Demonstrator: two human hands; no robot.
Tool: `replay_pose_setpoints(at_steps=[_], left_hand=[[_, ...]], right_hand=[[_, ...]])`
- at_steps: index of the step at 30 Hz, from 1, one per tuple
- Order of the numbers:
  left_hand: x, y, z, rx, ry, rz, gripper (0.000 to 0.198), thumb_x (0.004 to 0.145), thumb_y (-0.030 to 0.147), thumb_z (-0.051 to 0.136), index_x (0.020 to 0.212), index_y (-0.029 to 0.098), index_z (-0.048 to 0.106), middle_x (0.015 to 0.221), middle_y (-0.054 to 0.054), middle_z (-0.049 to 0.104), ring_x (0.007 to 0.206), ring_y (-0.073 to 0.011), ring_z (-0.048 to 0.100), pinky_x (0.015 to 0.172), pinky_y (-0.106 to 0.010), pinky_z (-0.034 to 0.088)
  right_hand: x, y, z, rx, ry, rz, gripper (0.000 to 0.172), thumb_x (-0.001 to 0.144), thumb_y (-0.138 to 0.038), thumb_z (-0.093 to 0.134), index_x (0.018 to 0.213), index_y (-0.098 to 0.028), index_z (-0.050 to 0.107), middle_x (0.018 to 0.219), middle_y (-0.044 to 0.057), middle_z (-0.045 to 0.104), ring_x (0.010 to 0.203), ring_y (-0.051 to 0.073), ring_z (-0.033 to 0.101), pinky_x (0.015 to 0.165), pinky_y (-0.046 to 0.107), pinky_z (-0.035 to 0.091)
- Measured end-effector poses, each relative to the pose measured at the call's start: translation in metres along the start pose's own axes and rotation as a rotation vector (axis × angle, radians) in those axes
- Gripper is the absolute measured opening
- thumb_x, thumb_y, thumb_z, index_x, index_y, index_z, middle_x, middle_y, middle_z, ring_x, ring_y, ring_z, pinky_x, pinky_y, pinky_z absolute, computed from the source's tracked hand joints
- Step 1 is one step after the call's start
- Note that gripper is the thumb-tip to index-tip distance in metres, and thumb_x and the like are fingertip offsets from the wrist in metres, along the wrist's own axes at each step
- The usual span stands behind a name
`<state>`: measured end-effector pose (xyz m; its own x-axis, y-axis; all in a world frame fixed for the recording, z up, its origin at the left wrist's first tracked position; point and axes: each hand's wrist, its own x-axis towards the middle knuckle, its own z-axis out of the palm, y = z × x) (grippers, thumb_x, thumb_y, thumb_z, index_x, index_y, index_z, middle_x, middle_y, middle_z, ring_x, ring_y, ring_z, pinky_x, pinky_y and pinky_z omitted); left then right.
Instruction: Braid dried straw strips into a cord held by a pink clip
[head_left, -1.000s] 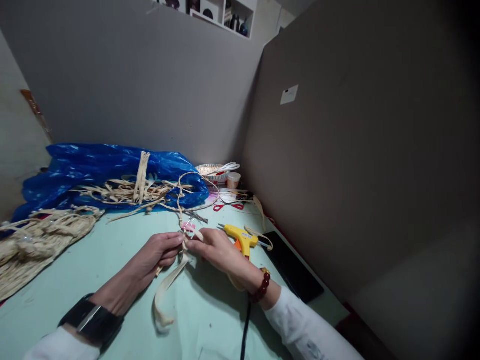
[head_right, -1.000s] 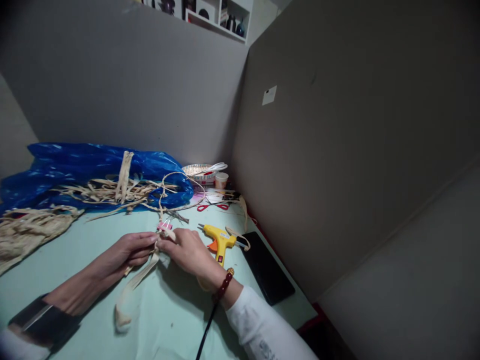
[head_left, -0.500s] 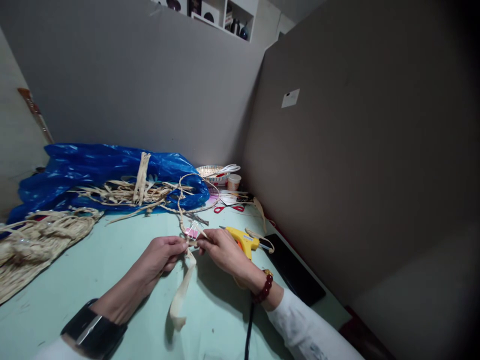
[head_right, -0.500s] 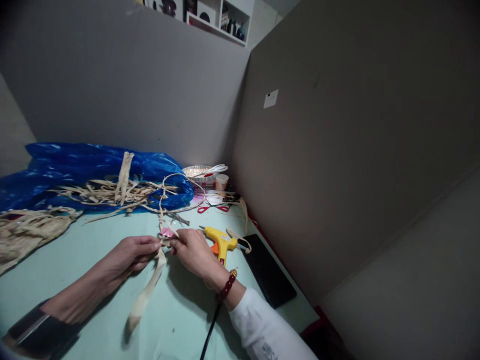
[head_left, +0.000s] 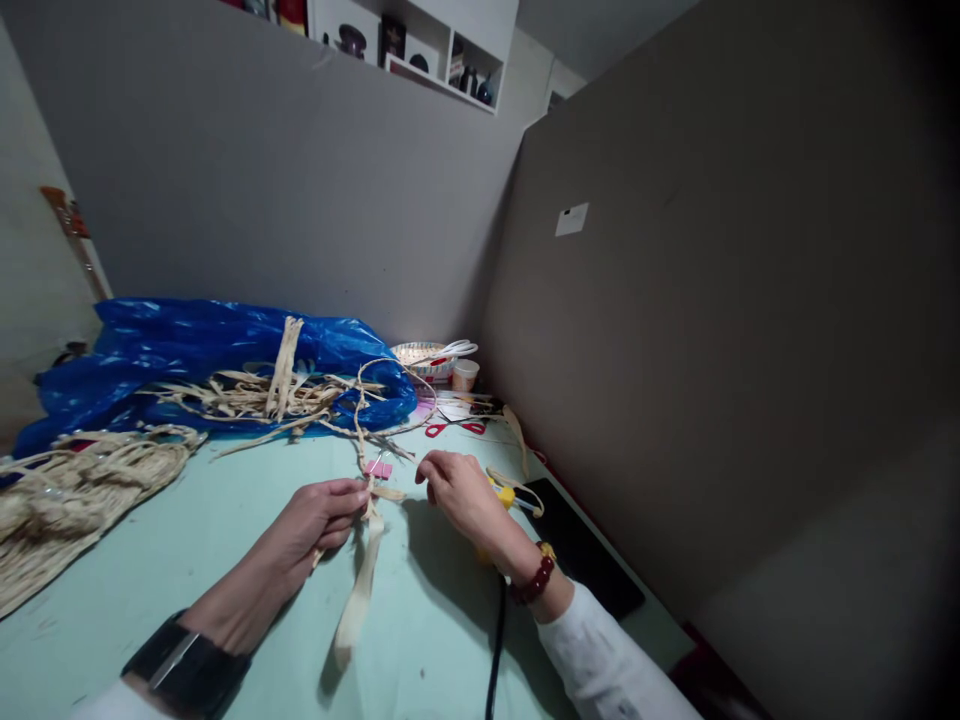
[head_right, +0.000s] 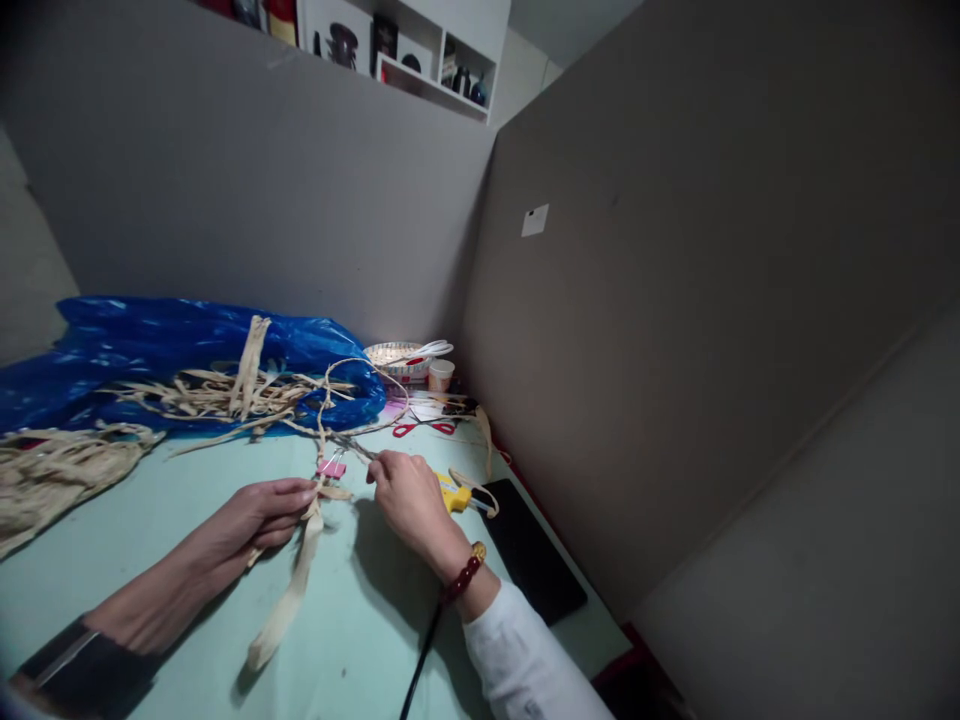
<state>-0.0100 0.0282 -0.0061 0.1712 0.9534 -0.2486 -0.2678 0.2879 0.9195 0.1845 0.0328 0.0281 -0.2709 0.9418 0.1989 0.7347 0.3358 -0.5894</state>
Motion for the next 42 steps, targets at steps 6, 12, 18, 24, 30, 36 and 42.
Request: replay_pose_setpoints(at_steps=[6, 12, 18, 24, 30, 36, 42], left_hand=[[0.001, -0.004, -0.001, -0.041, -0.005, 0.021, 0.043, 0.049, 0.028, 0.085, 0.081, 0.007, 0.064, 0.049, 0.011, 0.037, 0.041, 0.0020, 0.017, 0.037, -0.014, 0.009], [-0.001, -0.002, 0.002, 0.005, -0.013, 0.003, 0.038, 0.051, 0.028, 0.083, 0.077, 0.009, 0.063, 0.053, 0.008, 0.041, 0.042, 0.0016, 0.017, 0.039, -0.015, 0.009], [0.001, -0.005, 0.000, 0.005, -0.034, 0.018, 0.036, 0.054, 0.030, 0.082, 0.079, 0.009, 0.066, 0.051, 0.011, 0.033, 0.042, 0.0004, 0.015, 0.040, -0.016, 0.007], [0.002, -0.006, 0.000, 0.059, -0.032, 0.008, 0.038, 0.055, 0.032, 0.082, 0.079, 0.009, 0.066, 0.049, 0.009, 0.037, 0.042, -0.0001, 0.016, 0.041, -0.018, 0.006], [0.003, -0.006, -0.001, 0.091, -0.079, -0.016, 0.038, 0.056, 0.034, 0.080, 0.079, 0.008, 0.065, 0.051, 0.008, 0.042, 0.042, -0.0003, 0.015, 0.040, -0.018, 0.006], [0.002, -0.003, 0.001, 0.101, -0.110, -0.040, 0.030, 0.055, 0.031, 0.078, 0.070, 0.011, 0.060, 0.046, 0.012, 0.033, 0.038, 0.0007, 0.015, 0.039, -0.017, 0.003], [0.000, -0.003, 0.008, 0.124, 0.003, 0.000, 0.031, 0.051, 0.031, 0.076, 0.067, 0.014, 0.056, 0.045, 0.010, 0.042, 0.035, 0.0013, 0.019, 0.038, -0.017, 0.004]], right_hand=[[-0.010, -0.004, 0.019, -0.098, -0.105, -0.112, 0.023, 0.081, -0.011, 0.047, 0.063, -0.014, 0.061, 0.064, 0.005, 0.063, 0.058, 0.011, 0.048, 0.057, 0.024, 0.028], [-0.006, -0.013, 0.012, 0.234, -0.190, -0.100, 0.027, 0.086, -0.018, 0.049, 0.067, -0.012, 0.068, 0.055, -0.001, 0.054, 0.054, 0.009, 0.043, 0.054, 0.021, 0.029], [-0.005, -0.014, 0.004, 0.386, -0.241, -0.045, 0.033, 0.086, -0.033, 0.055, 0.062, -0.011, 0.064, 0.053, -0.003, 0.049, 0.052, 0.008, 0.038, 0.050, 0.020, 0.027], [-0.003, -0.004, 0.021, 0.425, -0.152, -0.038, 0.029, 0.085, -0.029, 0.055, 0.066, -0.011, 0.068, 0.055, -0.001, 0.056, 0.054, 0.009, 0.044, 0.052, 0.019, 0.031], [-0.001, 0.000, 0.027, 0.498, -0.108, 0.039, 0.023, 0.082, -0.023, 0.057, 0.073, -0.010, 0.073, 0.059, 0.001, 0.061, 0.054, 0.009, 0.044, 0.051, 0.019, 0.031], [-0.003, -0.005, 0.028, 0.492, -0.065, 0.054, 0.021, 0.081, -0.023, 0.057, 0.078, -0.011, 0.074, 0.068, 0.005, 0.067, 0.060, 0.011, 0.052, 0.055, 0.020, 0.035], [-0.010, -0.015, 0.020, 0.319, 0.001, 0.011, 0.020, 0.079, -0.015, 0.053, 0.078, -0.015, 0.073, 0.071, 0.003, 0.067, 0.065, 0.012, 0.054, 0.060, 0.021, 0.035]])
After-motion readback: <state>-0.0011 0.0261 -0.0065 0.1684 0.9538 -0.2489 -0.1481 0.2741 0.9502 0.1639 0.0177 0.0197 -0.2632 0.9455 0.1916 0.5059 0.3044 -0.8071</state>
